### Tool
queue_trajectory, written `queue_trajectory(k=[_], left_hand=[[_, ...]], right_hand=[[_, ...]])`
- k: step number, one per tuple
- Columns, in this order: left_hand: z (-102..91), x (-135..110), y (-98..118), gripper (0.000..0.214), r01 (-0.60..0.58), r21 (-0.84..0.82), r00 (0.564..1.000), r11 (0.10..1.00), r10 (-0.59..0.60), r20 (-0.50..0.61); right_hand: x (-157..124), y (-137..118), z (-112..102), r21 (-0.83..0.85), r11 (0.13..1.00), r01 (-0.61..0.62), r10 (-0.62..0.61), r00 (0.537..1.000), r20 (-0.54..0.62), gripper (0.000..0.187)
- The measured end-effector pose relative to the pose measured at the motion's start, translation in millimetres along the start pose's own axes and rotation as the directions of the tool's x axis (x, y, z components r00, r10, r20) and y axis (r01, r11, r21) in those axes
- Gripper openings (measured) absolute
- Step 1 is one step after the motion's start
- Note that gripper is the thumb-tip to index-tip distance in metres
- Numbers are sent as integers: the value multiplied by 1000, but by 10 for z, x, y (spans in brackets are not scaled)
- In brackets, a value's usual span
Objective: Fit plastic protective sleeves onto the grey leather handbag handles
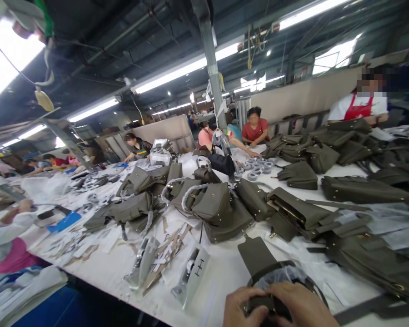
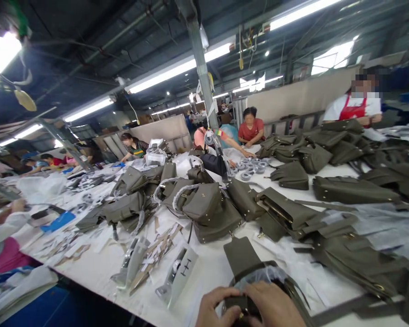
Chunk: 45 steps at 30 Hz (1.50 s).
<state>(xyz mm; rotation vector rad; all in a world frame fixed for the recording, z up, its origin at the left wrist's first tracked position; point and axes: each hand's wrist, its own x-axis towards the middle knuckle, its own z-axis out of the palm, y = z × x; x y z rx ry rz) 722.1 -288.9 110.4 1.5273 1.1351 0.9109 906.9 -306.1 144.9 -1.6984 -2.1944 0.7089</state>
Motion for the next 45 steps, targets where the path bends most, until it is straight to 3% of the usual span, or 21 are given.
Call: queue_trajectory(k=[3, 6, 9, 14, 16, 18, 20, 22, 23, 25, 27, 29, 31, 34, 36, 38, 40, 42, 43, 45], left_hand=[[-57, -43, -155, 43, 176, -214, 984, 961, -177, 15], [-248, -74, -273, 52, 213, -391, 967, 895, -250, -45], [-634, -142, -372, 52, 207, -427, 912, 880, -332, -242], [-1492, -465, -737, 53, 184, -490, 722, 852, -456, -520], [-1793, -648, -925, 47, 166, -490, 669, 856, -463, -582], [-2019, -799, -1042, 44, 222, -459, 661, 860, -479, -578], [-2144, -852, -1015, 43, 370, -272, 687, 888, -459, -564], [-2133, -758, -828, 44, 460, 128, 763, 879, -318, -563], [-2068, -654, -689, 47, 417, 312, 808, 853, -191, -557], [-1823, -368, -375, 49, 220, 488, 928, 845, -28, -371], [-1483, -71, -81, 43, 8, 457, 997, 889, 26, -69], [-1157, 146, 138, 43, -168, 353, 969, 921, 88, 230], [-938, 260, 256, 46, -215, 260, 909, 941, 95, 405], [-839, 307, 269, 41, -125, 183, 869, 975, 19, 495], [-861, 301, 231, 36, -26, 103, 858, 994, -30, 513], [-896, 279, 207, 36, 77, 11, 833, 997, -71, 548], [-913, 241, 209, 39, 150, -51, 789, 987, -89, 608], [-902, 194, 224, 46, 181, -82, 750, 980, -84, 656], [-886, 173, 229, 49, 180, -88, 742, 980, -76, 666], [-835, 144, 228, 52, 160, -79, 754, 984, -70, 653]], right_hand=[[31, -134, -142, -50, 998, 31, -30, 999, 18, 21], [81, -230, -268, -60, 993, 100, -99, 995, 22, 16], [144, -292, -333, -74, 990, 118, -115, 993, 40, 19], [237, -411, -367, -91, 988, 128, -123, 991, 57, 21], [272, -453, -360, -85, 989, 121, -116, 991, 65, 21], [316, -485, -348, -60, 989, 132, -128, 989, 76, 17], [367, -510, -338, -21, 987, 162, -160, 983, 89, 13], [414, -536, -331, 28, 979, 202, -204, 975, 92, 18], [434, -551, -324, 59, 973, 225, -229, 969, 93, 22], [463, -588, -300, 120, 962, 246, -257, 963, 86, 33], [473, -637, -267, 172, 952, 254, -270, 960, 77, 43], [451, -684, -243, 228, 941, 251, -268, 962, 46, 49], [381, -696, -228, 262, 939, 223, -220, 975, -42, 50], [171, -597, -157, 270, 961, 60, 8, 970, -243, 39], [-2, -473, -24, 367, 920, -138, 248, 930, -272, 23], [-144, -365, 174, 576, 751, -322, 476, 869, -134, 32], [-207, -318, 370, 801, 455, -389, 591, 805, 55, 41], [-183, -337, 484, 949, 150, -278, 590, 795, 140, 41], [-147, -359, 494, 982, 42, -184, 573, 810, 127, 40], [-56, -396, 428, 998, -63, -15, 554, 831, 48, 35]])
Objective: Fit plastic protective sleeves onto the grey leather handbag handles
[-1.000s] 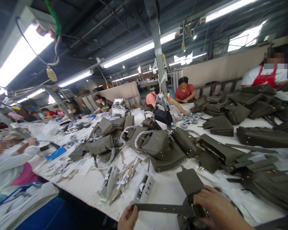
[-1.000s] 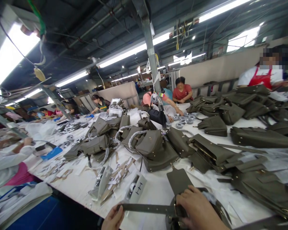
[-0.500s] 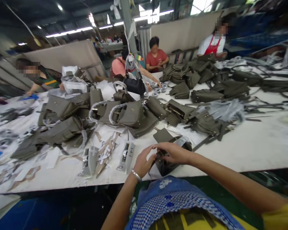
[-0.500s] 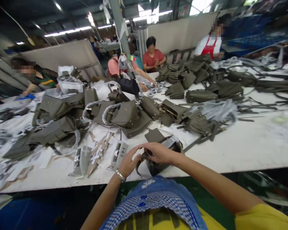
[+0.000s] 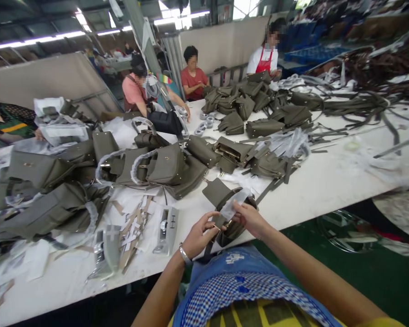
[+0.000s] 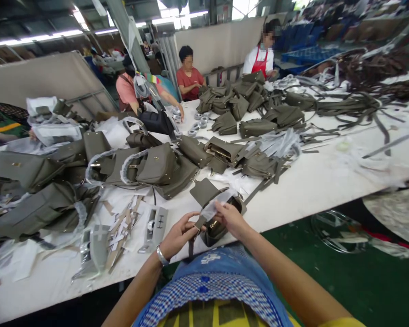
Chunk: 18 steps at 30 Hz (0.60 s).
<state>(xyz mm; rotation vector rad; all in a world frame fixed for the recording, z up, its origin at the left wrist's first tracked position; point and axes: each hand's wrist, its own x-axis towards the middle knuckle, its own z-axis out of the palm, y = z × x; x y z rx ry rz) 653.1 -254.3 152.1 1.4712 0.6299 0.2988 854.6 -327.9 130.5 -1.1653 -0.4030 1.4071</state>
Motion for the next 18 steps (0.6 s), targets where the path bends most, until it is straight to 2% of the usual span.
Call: queue_trajectory(k=[4, 9, 13, 18], left_hand=[[92, 128, -24, 46, -29, 99, 998, 995, 36, -60], [163, 359, -13, 36, -159, 227, 987, 961, 157, 28], [200, 501, -63, 39, -139, 169, 990, 976, 133, 46], [193, 577, -171, 53, -76, 57, 995, 996, 79, -64]], right_hand=[[105, -300, 54, 50, 993, 106, -103, 993, -52, 29], [179, -529, -75, 49, 985, 163, -158, 983, -91, 30], [238, -563, -176, 62, 978, 197, -189, 975, -115, 31], [318, -553, -264, 68, 967, 244, -231, 959, -163, 31]])
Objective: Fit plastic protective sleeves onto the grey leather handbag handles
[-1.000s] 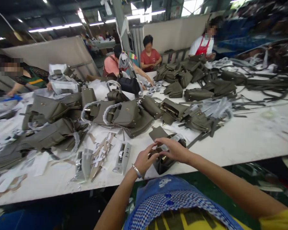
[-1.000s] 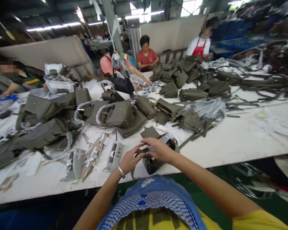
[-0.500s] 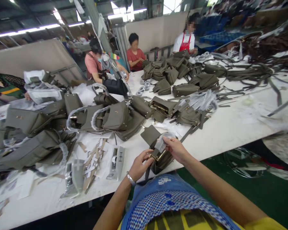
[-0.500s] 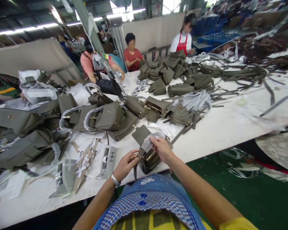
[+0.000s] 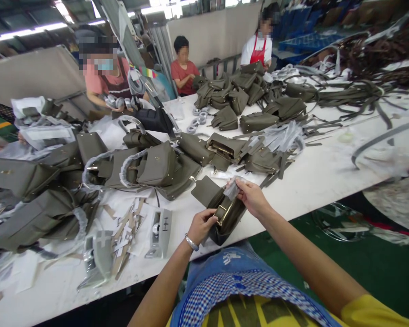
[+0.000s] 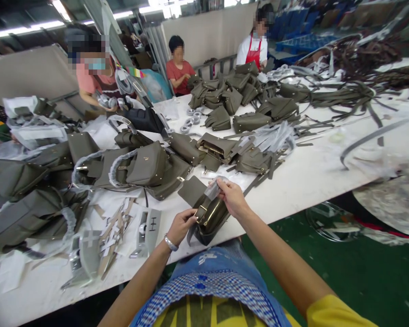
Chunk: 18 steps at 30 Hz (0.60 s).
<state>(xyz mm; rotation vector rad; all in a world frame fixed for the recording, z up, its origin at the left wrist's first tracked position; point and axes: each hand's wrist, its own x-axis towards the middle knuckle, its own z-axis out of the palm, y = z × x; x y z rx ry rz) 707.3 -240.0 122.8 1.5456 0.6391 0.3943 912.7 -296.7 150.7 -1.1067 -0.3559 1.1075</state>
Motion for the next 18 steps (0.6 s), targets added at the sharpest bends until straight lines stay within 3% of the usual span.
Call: queue_trajectory(k=[5, 12, 18], left_hand=[[1, -45, -51, 56, 26, -114, 994, 993, -13, 112], [192, -106, -4, 38, 30, -51, 1000, 998, -30, 0], [267, -156, 60, 35, -6, 40, 999, 999, 8, -32]], right_hand=[[14, 38, -25, -12, 1000, 7, -8, 999, -36, 32], [-93, 82, 36, 5, 999, 35, -35, 999, 7, 33], [-79, 49, 35, 37, 999, 24, -21, 998, -67, 30]])
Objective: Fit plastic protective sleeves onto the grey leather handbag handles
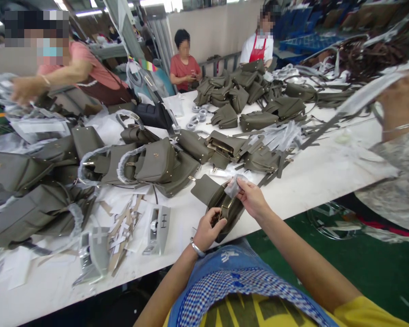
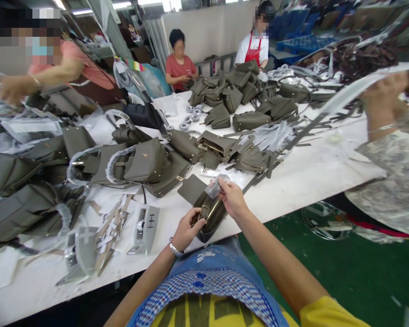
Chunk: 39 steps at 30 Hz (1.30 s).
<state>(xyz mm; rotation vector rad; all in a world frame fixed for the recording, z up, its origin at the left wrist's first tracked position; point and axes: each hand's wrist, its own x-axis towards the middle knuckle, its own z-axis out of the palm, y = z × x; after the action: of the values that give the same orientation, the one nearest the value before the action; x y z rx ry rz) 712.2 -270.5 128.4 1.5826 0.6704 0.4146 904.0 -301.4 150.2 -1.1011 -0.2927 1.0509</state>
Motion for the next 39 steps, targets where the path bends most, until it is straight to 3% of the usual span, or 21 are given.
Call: queue_trajectory(k=[2, 6, 10, 12, 14, 17, 19, 22, 24, 26, 28, 32, 36, 39], left_hand=[[-28, 15, -45, 38, -9, -53, 1000, 999, 9, -7], [-106, 57, -124, 42, -24, -147, 1000, 989, 23, -14], [-114, 52, -25, 49, -49, -141, 999, 989, 51, 10], [-72, 42, 76, 56, -51, -22, 998, 998, 50, -35], [-14, 41, 167, 55, -11, 179, 988, 984, 38, -148], [54, 51, 230, 35, 62, 420, 953, 906, 71, -294], [68, 49, 218, 28, 62, 492, 944, 869, 109, -311], [65, 27, 158, 28, 20, 512, 940, 859, 158, -302], [63, 14, 119, 27, -1, 487, 934, 873, 174, -310], [57, 8, 95, 25, 0, 424, 936, 906, 149, -318], [35, 3, 87, 26, 13, 305, 954, 952, 80, -290], [-52, -26, 83, 28, 1, 49, 992, 999, 5, -123], [-117, -61, 54, 32, -44, -97, 998, 994, 40, -45], [-119, -71, 34, 33, -39, -145, 999, 989, 39, -3]], right_hand=[[-35, 4, 8, -10, 1000, -21, 22, 999, 30, 31], [-187, 108, 59, -183, 969, -168, 200, 964, 174, 33], [-268, 243, 119, -302, 944, -130, 173, 978, 120, 35], [-276, 274, 156, -400, 915, -55, 97, 992, 85, 35], [-286, 280, 201, -484, 875, 25, 18, 996, 84, 35], [-305, 280, 257, -531, 841, 109, -72, 993, 90, 34], [-294, 293, 266, -536, 834, 128, -109, 992, 66, 34], [-214, 328, 231, -509, 858, 73, -120, 991, -61, 36], [-142, 342, 193, -443, 896, 25, -99, 985, -144, 38], [-89, 333, 158, -374, 927, -7, -51, 988, -145, 38], [-76, 294, 131, -357, 934, -30, 0, 996, -85, 37], [-164, 141, 94, -339, 941, -25, 54, 996, 77, 30], [-251, -22, 81, -98, 988, -116, 141, 945, 296, 36], [-199, -72, 83, 56, 974, -221, 191, 925, 328, 42]])
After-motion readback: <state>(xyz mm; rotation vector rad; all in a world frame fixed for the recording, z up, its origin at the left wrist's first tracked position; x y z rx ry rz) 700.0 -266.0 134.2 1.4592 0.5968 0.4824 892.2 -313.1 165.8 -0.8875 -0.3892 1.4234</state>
